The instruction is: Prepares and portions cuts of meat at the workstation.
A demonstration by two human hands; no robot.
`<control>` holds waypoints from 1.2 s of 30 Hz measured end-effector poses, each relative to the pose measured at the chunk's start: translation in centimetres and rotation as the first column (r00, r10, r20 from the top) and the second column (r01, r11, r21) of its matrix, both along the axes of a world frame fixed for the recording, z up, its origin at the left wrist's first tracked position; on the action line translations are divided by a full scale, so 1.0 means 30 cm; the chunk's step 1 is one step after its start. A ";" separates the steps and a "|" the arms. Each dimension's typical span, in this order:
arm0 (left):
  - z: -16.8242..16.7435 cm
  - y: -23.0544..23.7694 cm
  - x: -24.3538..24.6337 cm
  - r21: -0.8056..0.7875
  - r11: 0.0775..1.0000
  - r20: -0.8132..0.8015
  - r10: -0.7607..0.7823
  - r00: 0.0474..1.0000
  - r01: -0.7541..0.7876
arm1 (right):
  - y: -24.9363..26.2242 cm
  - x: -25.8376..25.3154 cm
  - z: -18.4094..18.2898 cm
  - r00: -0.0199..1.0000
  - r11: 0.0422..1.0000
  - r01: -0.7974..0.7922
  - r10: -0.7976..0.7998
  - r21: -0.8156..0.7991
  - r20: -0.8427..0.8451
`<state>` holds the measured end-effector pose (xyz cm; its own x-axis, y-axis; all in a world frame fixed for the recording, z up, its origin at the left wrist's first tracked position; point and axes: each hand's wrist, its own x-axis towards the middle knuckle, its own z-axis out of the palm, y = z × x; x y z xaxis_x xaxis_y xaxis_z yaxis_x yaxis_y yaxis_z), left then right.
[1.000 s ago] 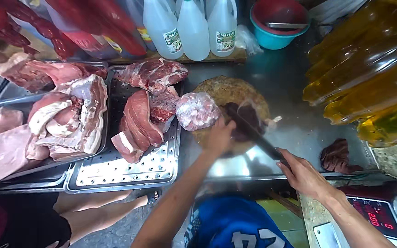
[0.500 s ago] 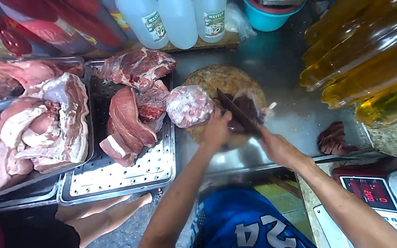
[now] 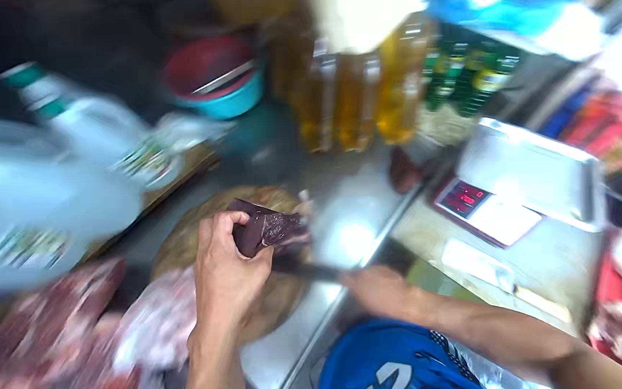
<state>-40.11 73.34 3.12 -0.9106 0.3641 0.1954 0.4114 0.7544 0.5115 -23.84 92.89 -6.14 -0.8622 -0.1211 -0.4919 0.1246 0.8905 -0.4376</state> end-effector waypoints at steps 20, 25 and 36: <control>-0.078 1.242 0.318 0.204 0.690 0.371 -0.711 0.598 0.694 | -0.014 0.092 -0.083 0.970 0.920 0.190 -0.230 -0.342 -0.080; 0.133 0.859 0.134 0.230 0.676 0.176 -0.736 0.654 0.700 | -0.018 0.072 -0.127 0.965 0.926 0.179 -0.231 -0.332 -0.122; 0.170 0.339 -0.183 0.252 0.880 0.079 -0.433 0.898 0.403 | -0.003 0.039 -0.113 0.988 0.966 0.103 -0.126 -0.236 -0.088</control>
